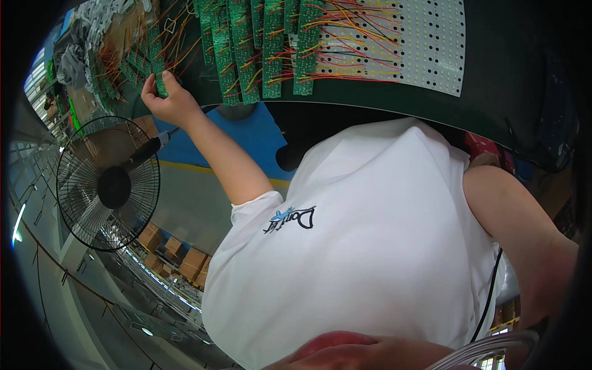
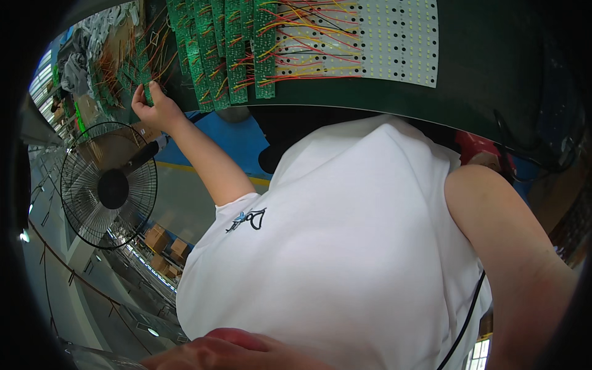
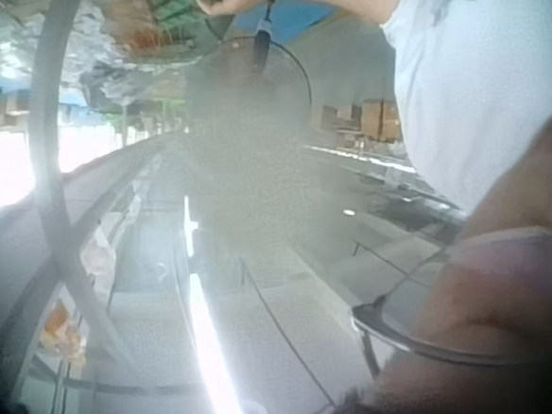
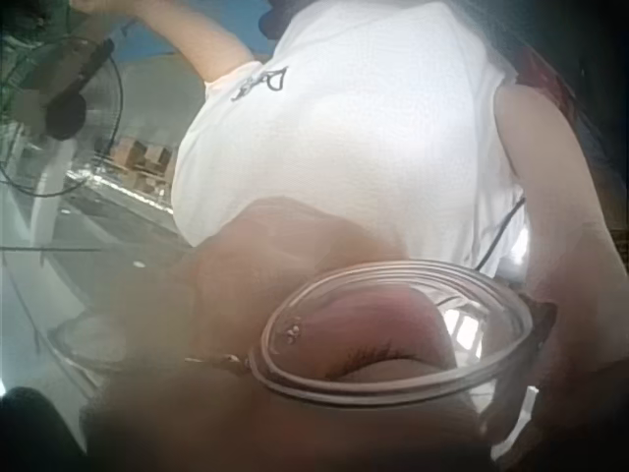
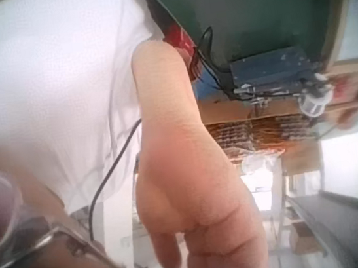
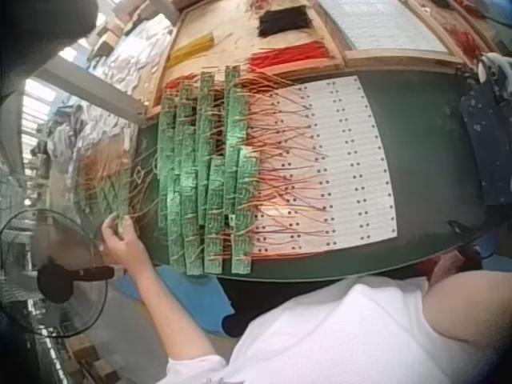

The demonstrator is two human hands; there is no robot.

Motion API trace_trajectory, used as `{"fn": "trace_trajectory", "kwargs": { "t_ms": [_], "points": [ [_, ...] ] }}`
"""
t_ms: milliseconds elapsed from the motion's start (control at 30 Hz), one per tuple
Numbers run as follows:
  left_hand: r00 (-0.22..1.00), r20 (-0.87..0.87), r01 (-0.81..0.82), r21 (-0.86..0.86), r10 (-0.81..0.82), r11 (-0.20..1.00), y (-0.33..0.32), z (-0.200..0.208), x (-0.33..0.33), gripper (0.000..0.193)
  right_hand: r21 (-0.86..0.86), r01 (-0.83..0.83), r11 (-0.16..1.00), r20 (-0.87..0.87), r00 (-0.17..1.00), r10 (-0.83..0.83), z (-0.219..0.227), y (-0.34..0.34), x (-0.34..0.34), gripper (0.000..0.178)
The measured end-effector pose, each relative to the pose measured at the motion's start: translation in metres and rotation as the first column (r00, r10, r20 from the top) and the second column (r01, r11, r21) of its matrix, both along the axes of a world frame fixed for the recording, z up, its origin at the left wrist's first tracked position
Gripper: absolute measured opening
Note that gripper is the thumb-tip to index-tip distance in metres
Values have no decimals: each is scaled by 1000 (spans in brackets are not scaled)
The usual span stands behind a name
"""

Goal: The person holds wires and circuit boards, then solders the wires to the LED circuit board panel using a soldering iron.

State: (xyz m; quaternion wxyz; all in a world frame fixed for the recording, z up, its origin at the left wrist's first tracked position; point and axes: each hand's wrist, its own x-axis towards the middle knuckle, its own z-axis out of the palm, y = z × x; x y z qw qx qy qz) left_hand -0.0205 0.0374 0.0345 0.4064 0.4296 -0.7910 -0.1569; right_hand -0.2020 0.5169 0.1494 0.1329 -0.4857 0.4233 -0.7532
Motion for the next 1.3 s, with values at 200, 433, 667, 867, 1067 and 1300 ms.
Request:
{"fn": "trace_trajectory", "kwargs": {
  "t_ms": [200, 433, 667, 867, 1067, 1300],
  "points": [
    [998, -56, -14, 89, 19, 996, -19, -33, 13, 38, 294, 52, 955, -203, 979, 9, 20, -110, 37, 7],
    [998, -67, -3, 77, 8, 997, -23, -43, 17, 38, 355, 182, 917, -440, 898, -9, -6, -135, 57, 8],
    [997, -71, -8, 106, 16, 994, -18, -36, 18, 39, 386, 300, 872, -650, 760, 27, -18, -142, 89, 11],
    [995, -69, 70, 67, -66, 995, -29, -43, 7, 36, 318, 532, 785, -760, 638, -125, -41, -138, 137, 13],
    [999, -46, -1, 48, 4, 999, -23, -44, 21, 34, 315, 683, 660, -885, 462, -56, -67, -153, 150, 16],
    [995, -71, 75, 11, -74, 997, -29, -38, 27, 35, 318, 783, 536, -945, 307, 112, -90, -182, 171, 19]
  ]
}}
